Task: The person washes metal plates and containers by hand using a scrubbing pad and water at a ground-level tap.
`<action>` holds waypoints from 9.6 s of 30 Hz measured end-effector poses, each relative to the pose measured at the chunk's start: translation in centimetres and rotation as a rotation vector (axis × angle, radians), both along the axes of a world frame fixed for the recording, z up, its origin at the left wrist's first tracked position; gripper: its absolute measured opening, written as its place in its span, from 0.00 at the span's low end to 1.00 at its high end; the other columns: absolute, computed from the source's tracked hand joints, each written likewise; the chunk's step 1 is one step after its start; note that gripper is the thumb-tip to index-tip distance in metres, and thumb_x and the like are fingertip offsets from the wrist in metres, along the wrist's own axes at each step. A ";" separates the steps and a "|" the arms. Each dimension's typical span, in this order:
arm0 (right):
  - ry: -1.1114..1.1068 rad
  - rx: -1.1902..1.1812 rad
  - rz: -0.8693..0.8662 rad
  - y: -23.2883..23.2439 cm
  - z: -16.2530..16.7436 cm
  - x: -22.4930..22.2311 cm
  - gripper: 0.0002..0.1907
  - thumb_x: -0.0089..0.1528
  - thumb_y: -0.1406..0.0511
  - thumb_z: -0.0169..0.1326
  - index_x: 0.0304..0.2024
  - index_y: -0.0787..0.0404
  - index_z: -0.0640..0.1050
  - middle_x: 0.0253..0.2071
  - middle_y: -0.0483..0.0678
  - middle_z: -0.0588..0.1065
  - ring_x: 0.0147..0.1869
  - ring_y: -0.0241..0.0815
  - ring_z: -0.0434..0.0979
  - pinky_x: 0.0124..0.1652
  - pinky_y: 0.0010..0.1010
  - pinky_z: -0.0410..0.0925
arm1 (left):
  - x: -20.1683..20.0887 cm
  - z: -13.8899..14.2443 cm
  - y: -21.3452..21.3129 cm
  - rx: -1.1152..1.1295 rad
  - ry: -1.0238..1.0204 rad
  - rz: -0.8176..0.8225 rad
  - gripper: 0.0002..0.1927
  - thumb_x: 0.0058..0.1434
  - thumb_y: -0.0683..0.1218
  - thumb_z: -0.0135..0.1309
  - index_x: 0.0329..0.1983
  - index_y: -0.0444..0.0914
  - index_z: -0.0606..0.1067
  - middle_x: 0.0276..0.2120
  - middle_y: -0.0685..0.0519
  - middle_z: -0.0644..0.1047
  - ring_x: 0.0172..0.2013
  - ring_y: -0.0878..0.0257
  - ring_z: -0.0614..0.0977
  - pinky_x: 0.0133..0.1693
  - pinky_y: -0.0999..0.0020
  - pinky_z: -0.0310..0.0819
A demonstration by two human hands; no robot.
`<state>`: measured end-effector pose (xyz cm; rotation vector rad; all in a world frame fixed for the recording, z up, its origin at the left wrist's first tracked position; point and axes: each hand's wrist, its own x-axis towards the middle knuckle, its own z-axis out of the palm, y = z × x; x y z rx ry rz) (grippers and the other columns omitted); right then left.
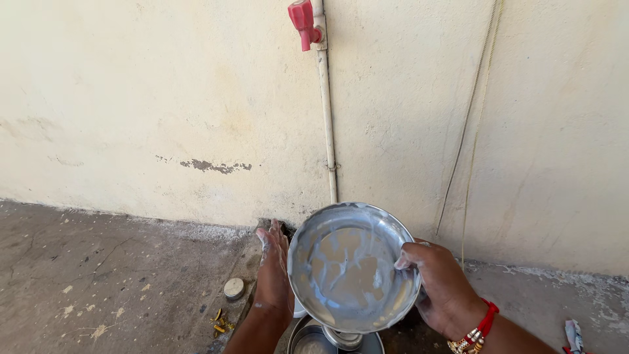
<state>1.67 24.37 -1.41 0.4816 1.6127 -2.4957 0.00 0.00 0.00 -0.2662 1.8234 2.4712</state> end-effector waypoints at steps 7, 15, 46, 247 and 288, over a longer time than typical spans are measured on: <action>0.092 0.162 -0.135 1.3 1.1 -0.4 0.08 0.51 0.72 0.52 0.33 0.68 0.76 0.27 0.50 0.70 0.28 0.42 0.70 0.30 0.37 0.68 | 0.6 -0.6 -0.5 0.283 0.161 -0.222 0.58 0.53 0.81 0.18 0.77 0.41 0.40 0.78 0.46 0.45 0.76 0.55 0.48 0.71 0.59 0.43; 0.351 0.411 -0.210 2.3 1.0 -1.3 0.21 0.52 0.73 0.51 0.47 0.79 0.79 0.25 0.57 0.77 0.24 0.41 0.75 0.25 0.32 0.68 | 1.2 -2.7 -1.0 0.157 0.072 -0.473 0.61 0.55 0.82 0.17 0.76 0.31 0.46 0.76 0.39 0.54 0.76 0.52 0.54 0.72 0.58 0.44; 0.544 0.943 -0.095 2.5 0.4 0.9 0.16 0.52 0.70 0.55 0.42 0.68 0.82 0.23 0.54 0.82 0.21 0.41 0.81 0.25 0.33 0.72 | 0.2 -5.0 1.9 -1.625 0.309 -0.569 0.40 0.57 0.38 0.50 0.72 0.27 0.50 0.75 0.33 0.42 0.76 0.43 0.40 0.72 0.44 0.33; 0.302 1.367 0.573 12.2 -3.7 -16.4 0.28 0.55 0.59 0.68 0.58 0.50 0.81 0.42 0.42 0.81 0.25 0.40 0.80 0.28 0.32 0.75 | -10.3 -43.1 13.9 -1.645 -0.561 -0.286 0.21 0.68 0.49 0.48 0.64 0.46 0.70 0.67 0.39 0.63 0.72 0.37 0.51 0.69 0.36 0.45; 0.563 0.900 0.238 21.7 -0.8 -16.4 0.30 0.58 0.62 0.61 0.62 0.63 0.73 0.50 0.56 0.81 0.49 0.44 0.88 0.48 0.36 0.79 | -18.4 -4.1 25.9 -0.110 -0.035 0.359 0.24 0.66 0.56 0.53 0.43 0.30 0.84 0.31 0.42 0.86 0.32 0.57 0.86 0.41 0.65 0.79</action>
